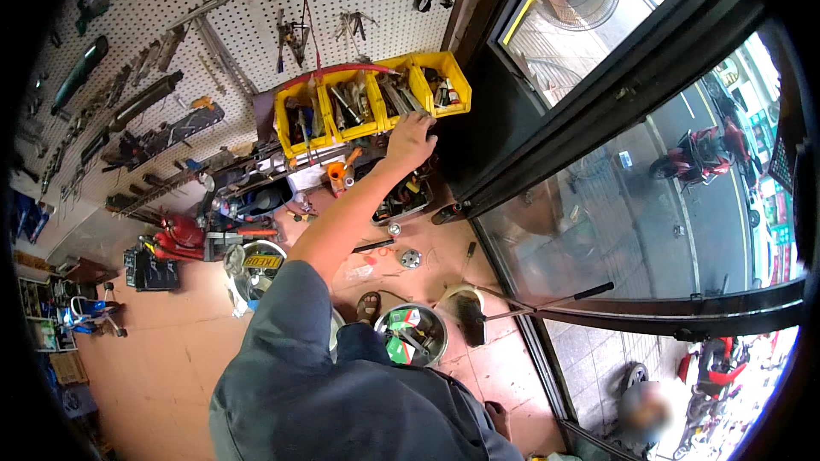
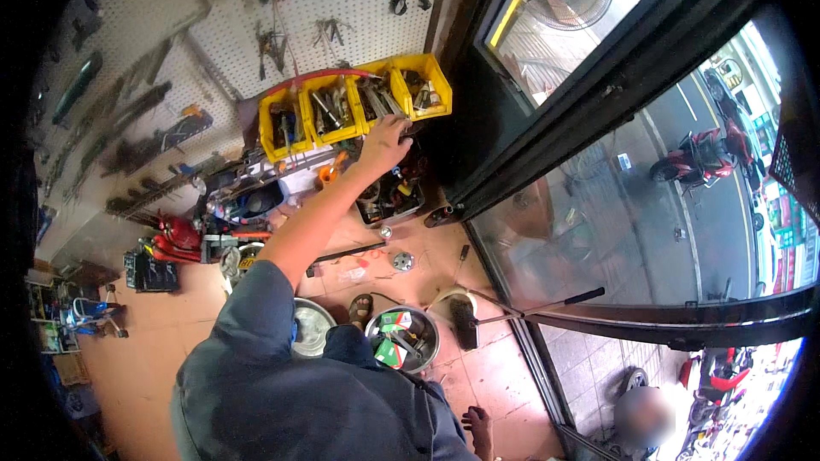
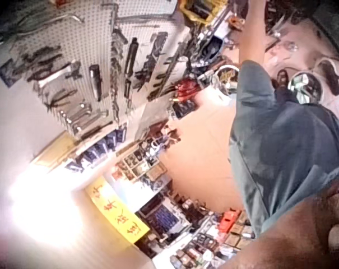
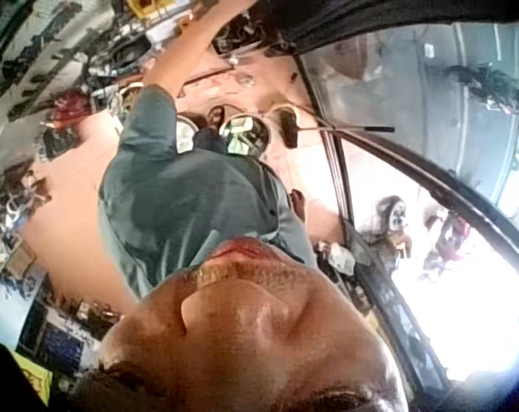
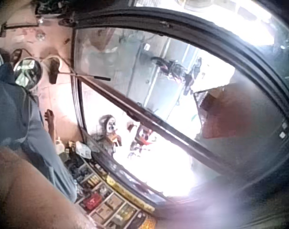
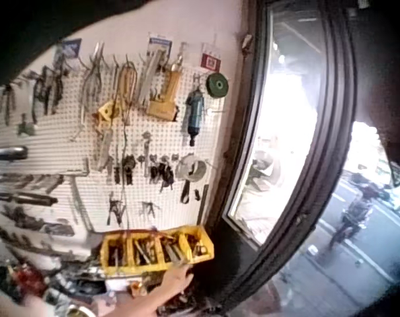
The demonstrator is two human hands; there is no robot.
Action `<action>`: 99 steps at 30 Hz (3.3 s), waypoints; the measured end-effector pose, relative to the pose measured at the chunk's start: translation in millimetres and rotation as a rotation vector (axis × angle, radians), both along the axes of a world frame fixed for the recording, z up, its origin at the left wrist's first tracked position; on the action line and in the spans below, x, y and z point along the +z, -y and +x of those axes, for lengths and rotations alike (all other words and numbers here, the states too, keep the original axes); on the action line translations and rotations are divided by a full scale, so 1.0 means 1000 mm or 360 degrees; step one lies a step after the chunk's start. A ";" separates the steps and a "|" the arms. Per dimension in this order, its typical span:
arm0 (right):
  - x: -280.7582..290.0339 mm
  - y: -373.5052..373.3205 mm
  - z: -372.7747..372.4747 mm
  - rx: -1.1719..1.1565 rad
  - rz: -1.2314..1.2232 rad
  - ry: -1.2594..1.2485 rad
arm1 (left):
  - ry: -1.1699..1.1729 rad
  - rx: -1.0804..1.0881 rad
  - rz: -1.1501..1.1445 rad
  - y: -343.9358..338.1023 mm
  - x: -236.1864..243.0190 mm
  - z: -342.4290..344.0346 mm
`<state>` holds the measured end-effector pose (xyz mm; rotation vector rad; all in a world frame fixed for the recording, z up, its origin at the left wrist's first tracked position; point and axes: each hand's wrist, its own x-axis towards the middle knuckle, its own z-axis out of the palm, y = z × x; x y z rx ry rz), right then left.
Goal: The person unscrews the front panel of a motorcycle using a power drill, retrieves a wrench from a tool bin, and uses the wrench to loosen a mirror mount on the handlebars.
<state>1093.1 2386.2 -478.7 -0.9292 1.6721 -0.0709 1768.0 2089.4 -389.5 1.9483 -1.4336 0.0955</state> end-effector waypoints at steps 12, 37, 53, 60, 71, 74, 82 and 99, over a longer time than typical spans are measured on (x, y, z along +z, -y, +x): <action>0.002 -0.061 -0.009 -0.0584 0.0109 -0.0295 | 0.0335 -0.0060 0.0188 0.004 -0.020 0.046; 0.020 -0.053 0.039 -0.0550 0.0163 -0.0277 | 0.0301 0.0067 0.0299 0.054 -0.017 0.041; 0.007 -0.105 0.019 -0.0765 0.0206 -0.0138 | -0.0569 0.0084 -0.0165 0.020 0.014 0.102; -0.024 -0.132 -0.053 -0.1039 -0.0014 -0.0021 | 0.0682 -0.0094 0.0520 0.036 -0.003 0.031; -0.072 -0.365 -0.043 -0.1449 0.0304 -0.0170 | 0.1495 0.0468 0.0267 0.062 -0.019 0.138; -0.087 -0.381 -0.041 -0.1573 0.0339 -0.0074 | -0.0073 0.0237 -0.0230 0.031 -0.024 0.090; -0.131 -0.256 -0.194 -0.1010 -0.0399 -0.0079 | -0.1602 -0.0787 0.1266 -0.199 -0.146 -0.430; 0.103 -0.060 -0.425 -0.1530 -0.1134 0.1263 | -0.1764 -0.2252 0.2425 -0.237 0.022 -0.959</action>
